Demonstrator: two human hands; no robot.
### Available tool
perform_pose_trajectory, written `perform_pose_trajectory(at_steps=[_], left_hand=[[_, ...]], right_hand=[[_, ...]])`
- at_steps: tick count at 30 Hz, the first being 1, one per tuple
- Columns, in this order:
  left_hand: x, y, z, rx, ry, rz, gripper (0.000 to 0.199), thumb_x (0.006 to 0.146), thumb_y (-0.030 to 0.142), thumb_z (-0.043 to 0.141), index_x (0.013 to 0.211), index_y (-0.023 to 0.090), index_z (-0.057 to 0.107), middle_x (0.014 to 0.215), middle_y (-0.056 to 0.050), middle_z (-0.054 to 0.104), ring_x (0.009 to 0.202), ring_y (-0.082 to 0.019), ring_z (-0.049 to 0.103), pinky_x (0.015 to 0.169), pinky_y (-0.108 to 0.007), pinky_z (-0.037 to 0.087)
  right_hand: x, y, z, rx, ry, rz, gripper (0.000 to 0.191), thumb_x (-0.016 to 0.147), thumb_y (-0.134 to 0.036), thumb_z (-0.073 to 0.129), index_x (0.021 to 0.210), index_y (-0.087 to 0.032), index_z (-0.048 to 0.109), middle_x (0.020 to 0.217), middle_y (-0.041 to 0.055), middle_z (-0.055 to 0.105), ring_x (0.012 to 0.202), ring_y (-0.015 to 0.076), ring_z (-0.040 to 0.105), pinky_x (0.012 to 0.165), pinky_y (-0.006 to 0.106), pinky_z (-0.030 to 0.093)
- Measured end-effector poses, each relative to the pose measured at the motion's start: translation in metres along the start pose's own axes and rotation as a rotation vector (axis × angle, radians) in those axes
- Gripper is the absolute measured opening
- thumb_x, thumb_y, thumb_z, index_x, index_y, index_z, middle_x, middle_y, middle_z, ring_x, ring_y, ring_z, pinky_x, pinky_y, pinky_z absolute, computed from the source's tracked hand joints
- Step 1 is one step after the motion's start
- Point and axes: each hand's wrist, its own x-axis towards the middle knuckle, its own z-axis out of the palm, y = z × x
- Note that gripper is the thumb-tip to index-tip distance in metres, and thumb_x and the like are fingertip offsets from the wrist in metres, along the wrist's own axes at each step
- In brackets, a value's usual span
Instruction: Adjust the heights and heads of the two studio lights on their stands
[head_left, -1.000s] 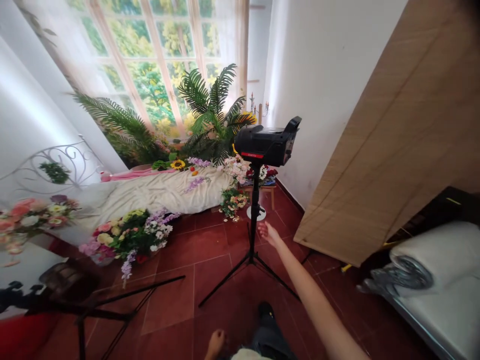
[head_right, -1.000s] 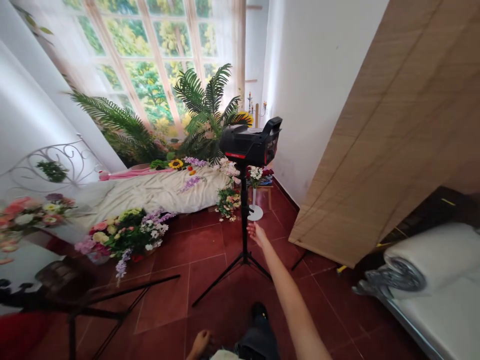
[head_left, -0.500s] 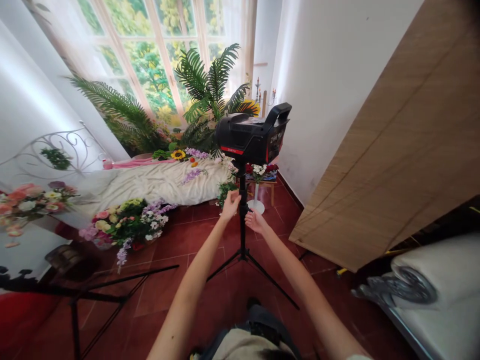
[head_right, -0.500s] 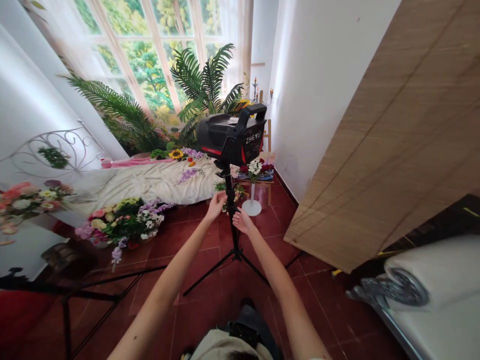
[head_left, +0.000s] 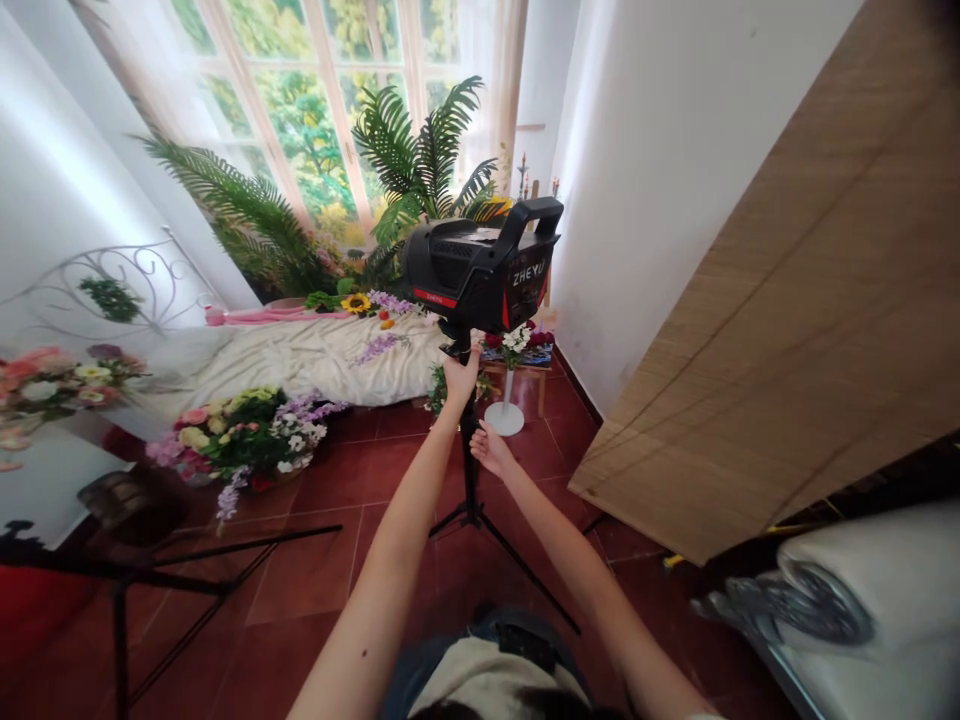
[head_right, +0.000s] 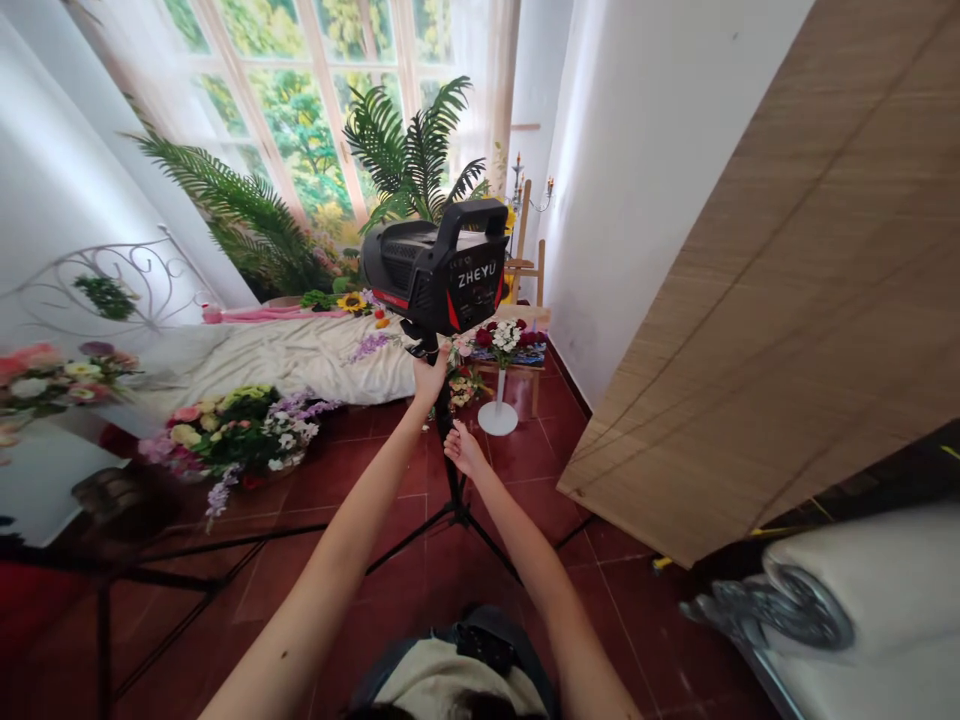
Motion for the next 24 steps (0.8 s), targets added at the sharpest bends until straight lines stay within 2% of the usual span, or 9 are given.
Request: perform_pose_trajectory(at_steps=[3, 5, 8, 10, 13, 16, 19, 22, 24], left_hand=[[0.001, 0.0, 0.002, -0.005, 0.015, 0.001, 0.032, 0.078, 0.046, 0.061, 0.076, 0.014, 0.065, 0.07, -0.005, 0.065, 0.07, -0.017, 0.06, 0.069, -0.027, 0.046], [0.001, -0.001, 0.002, -0.006, 0.018, -0.002, 0.031, 0.079, 0.045, 0.061, 0.073, 0.015, 0.064, 0.068, -0.004, 0.064, 0.066, -0.016, 0.059, 0.067, -0.027, 0.045], [0.001, -0.003, 0.002, -0.004, 0.031, 0.009, 0.028, 0.079, 0.042, 0.061, 0.07, 0.015, 0.062, 0.066, -0.002, 0.062, 0.062, -0.014, 0.056, 0.065, -0.026, 0.044], [0.001, -0.003, 0.003, -0.005, 0.04, 0.014, 0.027, 0.078, 0.041, 0.061, 0.069, 0.016, 0.062, 0.065, -0.001, 0.061, 0.061, -0.014, 0.055, 0.064, -0.026, 0.043], [0.001, -0.003, 0.003, -0.014, 0.053, 0.018, 0.027, 0.077, 0.041, 0.063, 0.067, 0.016, 0.061, 0.062, -0.001, 0.06, 0.061, -0.013, 0.055, 0.065, -0.026, 0.043], [0.001, -0.003, 0.003, -0.009, 0.059, 0.006, 0.026, 0.076, 0.04, 0.063, 0.066, 0.016, 0.061, 0.06, -0.001, 0.059, 0.062, -0.014, 0.056, 0.065, -0.025, 0.043], [0.001, -0.002, 0.003, 0.008, 0.055, -0.001, 0.027, 0.078, 0.04, 0.061, 0.066, 0.016, 0.061, 0.058, -0.001, 0.058, 0.063, -0.015, 0.057, 0.063, -0.026, 0.043], [0.002, -0.002, 0.003, 0.013, 0.055, 0.019, 0.027, 0.078, 0.039, 0.061, 0.065, 0.016, 0.06, 0.059, -0.002, 0.058, 0.065, -0.016, 0.058, 0.064, -0.026, 0.044], [0.001, -0.003, 0.003, 0.004, 0.053, 0.014, 0.027, 0.078, 0.04, 0.061, 0.065, 0.016, 0.06, 0.059, -0.002, 0.059, 0.065, -0.016, 0.058, 0.064, -0.026, 0.044]], right_hand=[[0.001, 0.001, -0.007, -0.277, 0.062, -0.114, 0.049, 0.076, -0.056, 0.063, 0.064, -0.023, 0.029, 0.05, -0.0115, 0.024, 0.041, 0.0055, 0.021, 0.038, 0.017, 0.018], [0.0, -0.005, -0.013, -0.634, 0.085, -0.242, 0.043, 0.08, -0.056, 0.058, 0.067, -0.023, 0.034, 0.052, -0.0101, 0.03, 0.043, 0.0071, 0.027, 0.041, 0.018, 0.022], [-0.005, -0.025, -0.02, -1.341, 0.039, -0.488, 0.025, 0.091, -0.041, 0.049, 0.076, -0.021, 0.046, 0.06, -0.0035, 0.047, 0.054, 0.012, 0.044, 0.052, 0.022, 0.033], [-0.008, -0.043, -0.021, -1.784, -0.025, -0.621, 0.011, 0.092, -0.027, 0.048, 0.086, -0.019, 0.053, 0.076, 0.0039, 0.059, 0.07, 0.0161, 0.053, 0.059, 0.024, 0.036], [-0.013, -0.066, -0.02, -2.177, -0.133, -0.722, 0.009, 0.09, -0.018, 0.051, 0.097, -0.019, 0.057, 0.096, 0.0112, 0.063, 0.091, 0.0208, 0.056, 0.063, 0.025, 0.036], [-0.016, -0.075, -0.019, -2.161, -0.091, -0.714, 0.023, 0.087, -0.038, 0.06, 0.1, -0.019, 0.056, 0.096, 0.0103, 0.064, 0.089, 0.0218, 0.058, 0.062, 0.025, 0.036], [-0.017, -0.068, -0.02, -1.904, 0.04, -0.513, 0.044, 0.078, -0.063, 0.062, 0.09, -0.021, 0.056, 0.079, 0.0027, 0.064, 0.07, 0.0175, 0.058, 0.058, 0.024, 0.036], [-0.018, -0.054, -0.019, -1.606, 0.055, -0.321, 0.046, 0.079, -0.067, 0.054, 0.078, -0.021, 0.057, 0.063, -0.0031, 0.059, 0.057, 0.013, 0.053, 0.053, 0.022, 0.036], [-0.019, -0.047, -0.018, -1.468, 0.076, -0.329, 0.045, 0.081, -0.064, 0.053, 0.075, -0.02, 0.059, 0.063, -0.0026, 0.059, 0.056, 0.0126, 0.054, 0.054, 0.022, 0.039]])
